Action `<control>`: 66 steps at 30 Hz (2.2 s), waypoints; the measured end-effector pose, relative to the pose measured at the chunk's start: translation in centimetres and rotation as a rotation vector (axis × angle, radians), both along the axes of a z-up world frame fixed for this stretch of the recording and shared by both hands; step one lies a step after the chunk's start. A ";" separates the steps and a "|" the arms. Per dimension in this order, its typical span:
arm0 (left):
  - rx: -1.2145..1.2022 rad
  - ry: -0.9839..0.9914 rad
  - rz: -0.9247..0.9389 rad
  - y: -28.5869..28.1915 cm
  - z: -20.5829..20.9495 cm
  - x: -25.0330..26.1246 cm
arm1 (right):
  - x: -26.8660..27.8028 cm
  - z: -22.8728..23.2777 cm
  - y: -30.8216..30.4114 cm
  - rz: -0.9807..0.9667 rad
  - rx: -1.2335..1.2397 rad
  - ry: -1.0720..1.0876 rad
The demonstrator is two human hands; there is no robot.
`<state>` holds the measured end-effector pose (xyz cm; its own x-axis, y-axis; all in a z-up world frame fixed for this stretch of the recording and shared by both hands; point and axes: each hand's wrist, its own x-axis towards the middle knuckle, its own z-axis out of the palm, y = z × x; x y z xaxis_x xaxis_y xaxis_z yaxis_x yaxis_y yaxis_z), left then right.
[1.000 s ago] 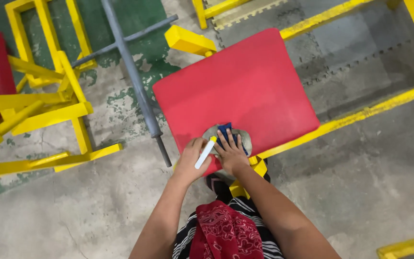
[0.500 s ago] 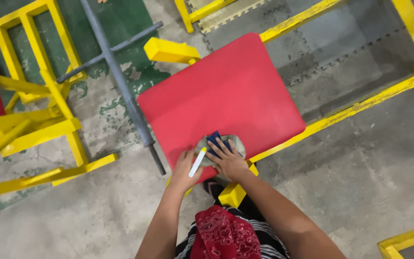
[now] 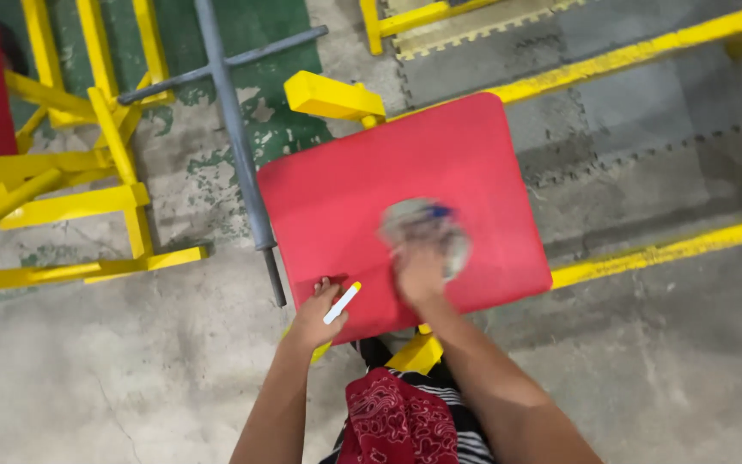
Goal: The person is wiping down and disinfecting various yellow gym machines using a spray bottle and a blue cloth.
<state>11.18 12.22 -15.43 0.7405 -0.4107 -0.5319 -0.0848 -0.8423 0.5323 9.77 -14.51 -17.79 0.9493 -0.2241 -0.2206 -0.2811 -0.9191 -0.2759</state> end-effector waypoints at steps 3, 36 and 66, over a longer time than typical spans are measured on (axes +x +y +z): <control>-0.083 -0.048 -0.005 0.2 1.2 -0.3 | 1.8 5.8 3.6 0.735 0.079 0.033; -0.128 -0.149 -0.091 -4.5 1.0 -6.6 | 18.0 2.4 5.8 0.738 -0.081 0.227; -0.120 0.007 -0.276 -3.0 3.0 -5.6 | -15.4 4.1 3.7 -0.019 0.515 -0.059</control>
<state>5.54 9.25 -12.40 0.5888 -0.6558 -0.4725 -0.2973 -0.7193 0.6279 -5.60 -10.79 -13.67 0.9602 -0.1175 -0.2533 -0.2667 -0.6548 -0.7072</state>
